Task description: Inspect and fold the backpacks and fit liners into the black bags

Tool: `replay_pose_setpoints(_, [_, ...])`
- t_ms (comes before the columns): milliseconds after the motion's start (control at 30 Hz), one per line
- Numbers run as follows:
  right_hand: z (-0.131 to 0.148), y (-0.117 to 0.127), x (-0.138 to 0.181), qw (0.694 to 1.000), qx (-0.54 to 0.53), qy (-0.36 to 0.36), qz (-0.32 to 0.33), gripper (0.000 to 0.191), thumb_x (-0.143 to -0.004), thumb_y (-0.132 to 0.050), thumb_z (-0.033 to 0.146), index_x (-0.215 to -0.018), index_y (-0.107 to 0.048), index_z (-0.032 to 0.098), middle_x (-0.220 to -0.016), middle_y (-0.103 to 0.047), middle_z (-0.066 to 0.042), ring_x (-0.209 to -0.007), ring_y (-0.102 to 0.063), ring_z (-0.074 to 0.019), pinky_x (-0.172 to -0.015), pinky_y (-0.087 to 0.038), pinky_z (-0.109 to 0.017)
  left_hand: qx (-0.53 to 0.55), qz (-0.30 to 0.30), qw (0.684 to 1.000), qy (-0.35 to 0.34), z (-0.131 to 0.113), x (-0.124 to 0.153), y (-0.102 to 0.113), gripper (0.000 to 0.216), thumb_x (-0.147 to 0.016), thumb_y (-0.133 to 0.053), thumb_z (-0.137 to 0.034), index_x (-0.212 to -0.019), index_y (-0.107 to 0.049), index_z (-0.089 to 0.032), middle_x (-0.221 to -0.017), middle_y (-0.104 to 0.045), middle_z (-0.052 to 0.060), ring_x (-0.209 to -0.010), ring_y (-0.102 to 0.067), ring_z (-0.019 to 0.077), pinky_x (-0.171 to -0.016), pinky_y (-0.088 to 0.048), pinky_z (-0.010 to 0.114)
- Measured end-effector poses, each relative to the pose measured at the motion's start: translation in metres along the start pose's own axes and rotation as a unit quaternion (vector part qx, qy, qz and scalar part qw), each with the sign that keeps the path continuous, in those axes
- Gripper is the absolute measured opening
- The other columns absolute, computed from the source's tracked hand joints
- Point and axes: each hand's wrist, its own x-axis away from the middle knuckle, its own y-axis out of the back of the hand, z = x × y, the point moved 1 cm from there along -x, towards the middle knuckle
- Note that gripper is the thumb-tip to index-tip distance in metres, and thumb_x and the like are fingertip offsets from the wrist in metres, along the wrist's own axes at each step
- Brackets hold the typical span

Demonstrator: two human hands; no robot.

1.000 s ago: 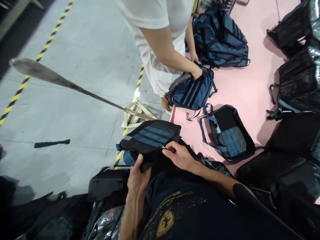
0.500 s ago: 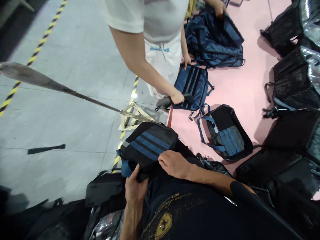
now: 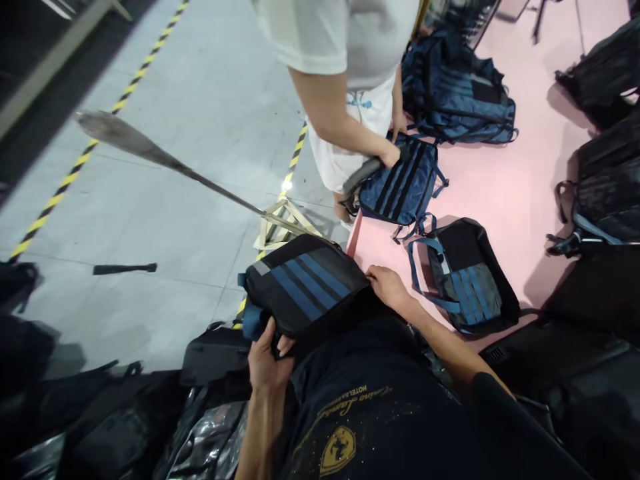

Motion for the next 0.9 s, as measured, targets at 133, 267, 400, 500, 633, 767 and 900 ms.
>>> replay_pose_setpoints(133, [-0.002, 0.006, -0.007, 0.994, -0.104, -0.022, -0.021, 0.015, -0.101, -0.066, 0.033, -0.1, -0.079, 0.025, -0.099, -0.084, -0.003, -0.091, -0.075, -0.0232, -0.086, -0.053, -0.034, -0.006, 0.09, 0.992, 0.082, 0.002, -0.001, 0.004, 0.04, -0.087, -0.095, -0.043, -0.073, -0.067, -0.018, -0.035, -0.036, -0.012, -0.031, -0.031, 0.004, -0.042, -0.034, 0.018])
replay_pose_setpoints(267, [0.008, 0.013, -0.011, 0.978, -0.204, -0.027, 0.034, 0.026, -0.094, -0.075, 0.048, -0.096, -0.081, 0.023, -0.094, -0.082, -0.001, -0.086, -0.072, -0.0214, -0.087, -0.055, -0.034, 0.005, 0.082, 0.989, 0.121, -0.017, -0.004, 0.026, 0.039, -0.1, -0.082, -0.051, -0.087, -0.079, -0.015, -0.033, -0.031, -0.012, -0.028, -0.027, 0.0047, -0.038, -0.032, 0.017])
replay_pose_setpoints(400, [0.04, 0.016, -0.013, 0.974, -0.222, 0.01, 0.042, 0.028, -0.095, -0.074, 0.05, -0.097, -0.08, 0.022, -0.095, -0.082, 0.0, -0.089, -0.071, -0.0191, -0.091, -0.054, -0.033, 0.149, 0.097, 0.98, 0.089, -0.045, -0.016, 0.042, 0.039, -0.109, -0.073, -0.048, -0.084, -0.072, -0.019, -0.038, -0.035, -0.014, -0.031, -0.036, 0.0039, -0.039, -0.037, 0.011])
replay_pose_setpoints(500, [0.069, 0.017, -0.01, 0.974, -0.223, 0.03, 0.031, 0.025, -0.097, -0.074, 0.047, -0.097, -0.081, 0.023, -0.097, -0.083, 0.0, -0.092, -0.073, -0.0192, -0.09, -0.054, -0.032, 0.239, 0.125, 0.963, 0.016, -0.06, -0.031, 0.056, 0.037, -0.113, -0.07, -0.034, -0.079, -0.062, -0.021, -0.042, -0.04, -0.015, -0.033, -0.04, 0.0013, -0.042, -0.038, 0.007])
replay_pose_setpoints(633, [0.092, 0.014, 0.002, 0.974, -0.217, 0.037, 0.043, 0.019, -0.097, -0.078, 0.044, -0.095, -0.083, 0.026, -0.098, -0.086, 0.0, -0.092, -0.076, -0.0202, -0.085, -0.054, -0.032, 0.228, 0.095, 0.968, -0.037, -0.065, -0.047, 0.088, 0.052, -0.116, -0.059, -0.021, -0.066, -0.044, -0.021, -0.04, -0.037, -0.015, -0.03, -0.03, 0.0008, -0.041, -0.034, 0.008])
replay_pose_setpoints(767, [0.098, 0.006, 0.014, 0.978, -0.2, 0.031, 0.055, 0.012, -0.098, -0.08, 0.038, -0.095, -0.085, 0.027, -0.098, -0.086, 0.002, -0.09, -0.077, -0.019, -0.082, -0.054, -0.031, 0.178, 0.048, 0.982, -0.047, -0.058, -0.051, 0.114, 0.059, -0.115, -0.06, -0.024, -0.064, -0.032, -0.022, -0.038, -0.023, -0.016, -0.031, -0.016, 0.0035, -0.042, -0.036, 0.011])
replay_pose_setpoints(900, [0.093, -0.002, 0.016, 0.98, -0.189, 0.026, 0.063, 0.011, -0.099, -0.081, 0.037, -0.096, -0.085, 0.028, -0.1, -0.086, 0.003, -0.09, -0.077, -0.0181, -0.084, -0.055, -0.03, 0.141, -0.024, 0.989, -0.047, -0.05, -0.049, 0.122, 0.06, -0.111, -0.068, -0.026, -0.064, -0.032, -0.022, -0.04, -0.03, -0.015, -0.033, -0.017, 0.0033, -0.039, -0.032, 0.012])
